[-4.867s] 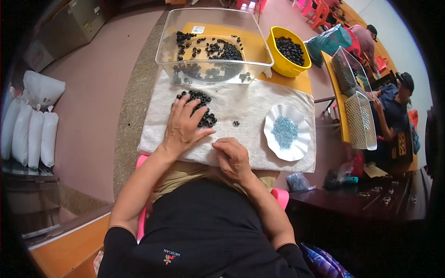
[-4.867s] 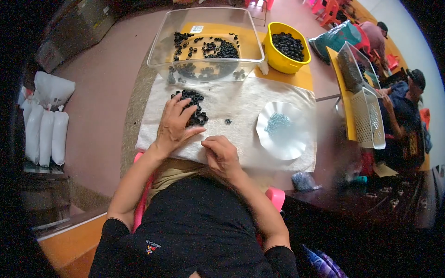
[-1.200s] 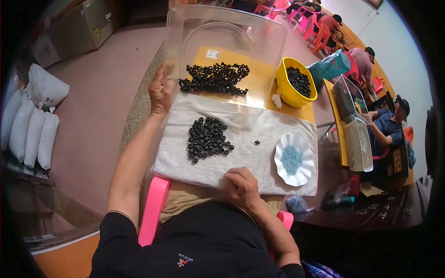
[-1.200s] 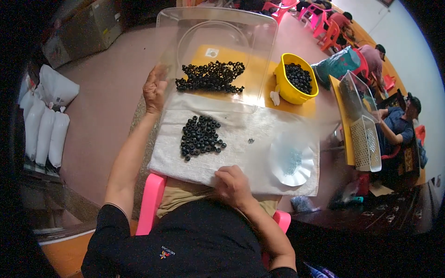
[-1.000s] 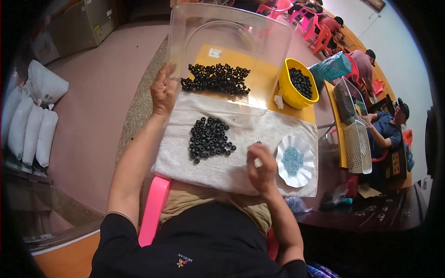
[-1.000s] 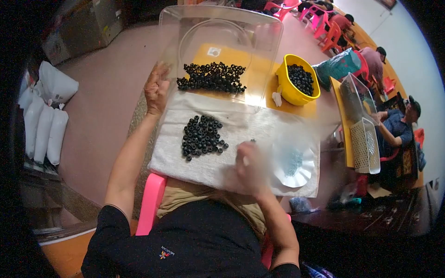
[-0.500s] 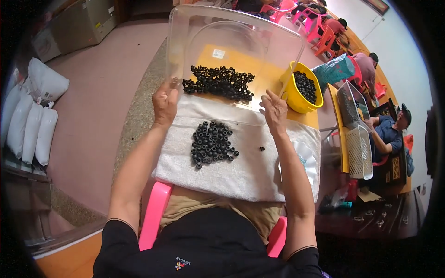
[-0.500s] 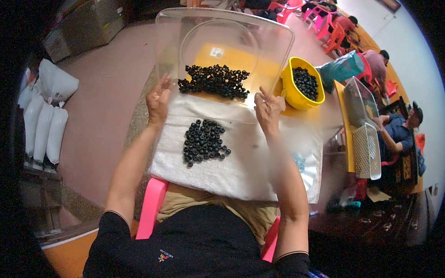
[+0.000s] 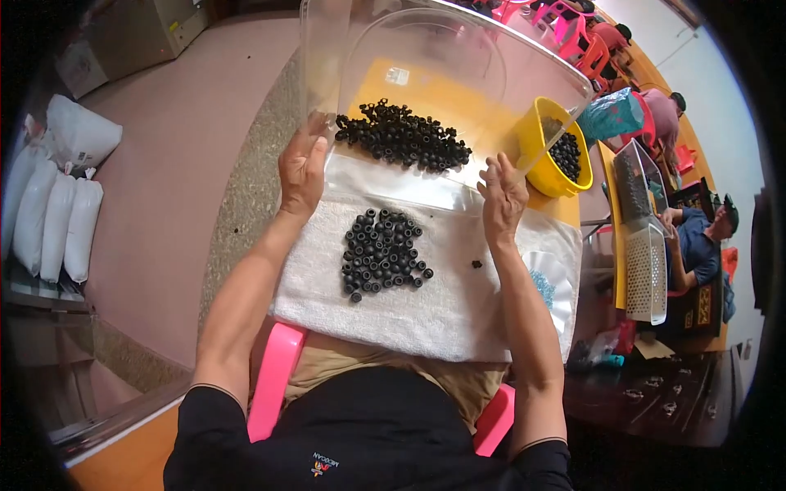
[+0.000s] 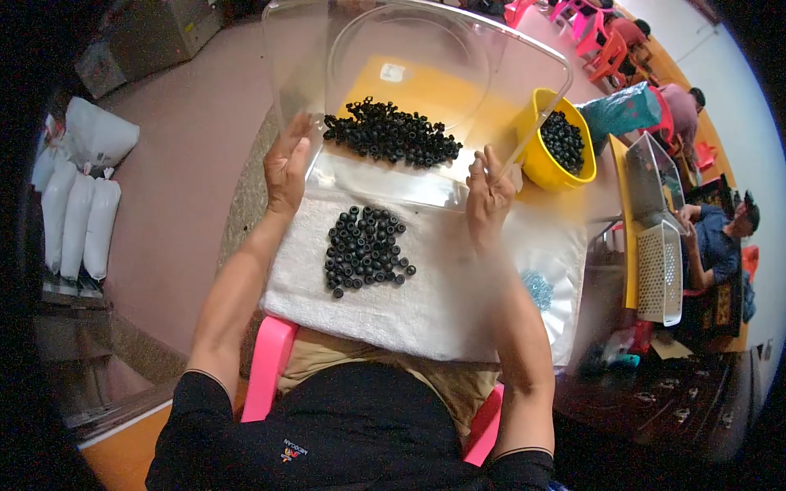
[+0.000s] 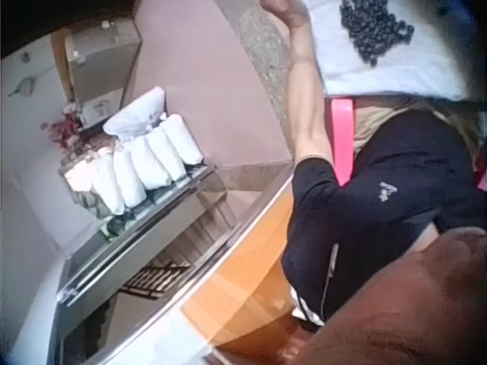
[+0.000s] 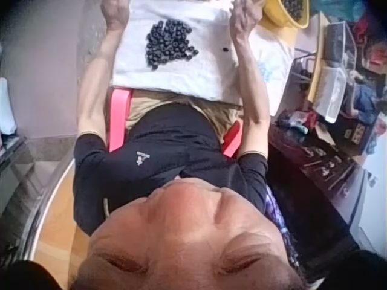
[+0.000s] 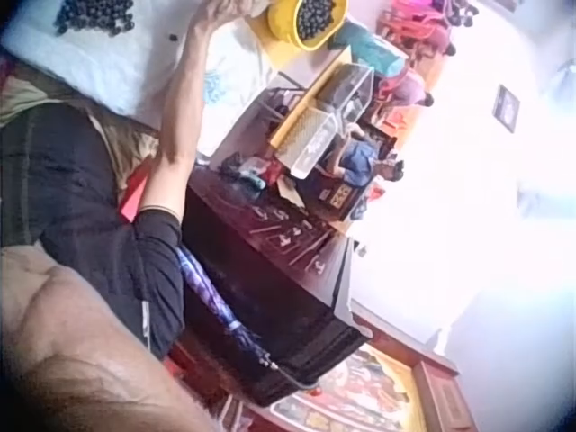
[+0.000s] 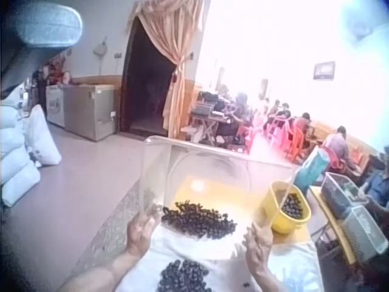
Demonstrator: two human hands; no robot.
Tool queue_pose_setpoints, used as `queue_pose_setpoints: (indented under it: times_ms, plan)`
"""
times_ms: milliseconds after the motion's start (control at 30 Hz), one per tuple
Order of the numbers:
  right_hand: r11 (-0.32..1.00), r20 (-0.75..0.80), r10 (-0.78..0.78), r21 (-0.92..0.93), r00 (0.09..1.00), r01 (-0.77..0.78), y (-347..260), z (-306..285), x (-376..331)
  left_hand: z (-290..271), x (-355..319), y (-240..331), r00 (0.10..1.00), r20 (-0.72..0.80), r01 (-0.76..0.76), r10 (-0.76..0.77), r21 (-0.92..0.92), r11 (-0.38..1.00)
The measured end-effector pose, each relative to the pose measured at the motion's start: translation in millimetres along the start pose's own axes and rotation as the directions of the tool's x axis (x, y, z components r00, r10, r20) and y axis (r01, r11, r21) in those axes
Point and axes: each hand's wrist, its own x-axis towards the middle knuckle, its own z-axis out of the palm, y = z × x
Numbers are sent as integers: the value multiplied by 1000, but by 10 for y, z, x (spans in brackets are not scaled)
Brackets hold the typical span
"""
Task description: Sorting small black plastic rings from a towel into a clear container.
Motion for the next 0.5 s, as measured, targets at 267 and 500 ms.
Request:
queue_pose_setpoints:
  times_ms: [267, 500]
  plan:
    - [979, 59, -123, -154, 991, 131, 118, -36, 110, -74, -4, -124, 996, 33, 78, -81, 80, 994]
    - [971, 213, -1, -231, 977, 52, 157, -347, 252, 116, 14, -155, 993, 5, 116, -116, -40, 992]
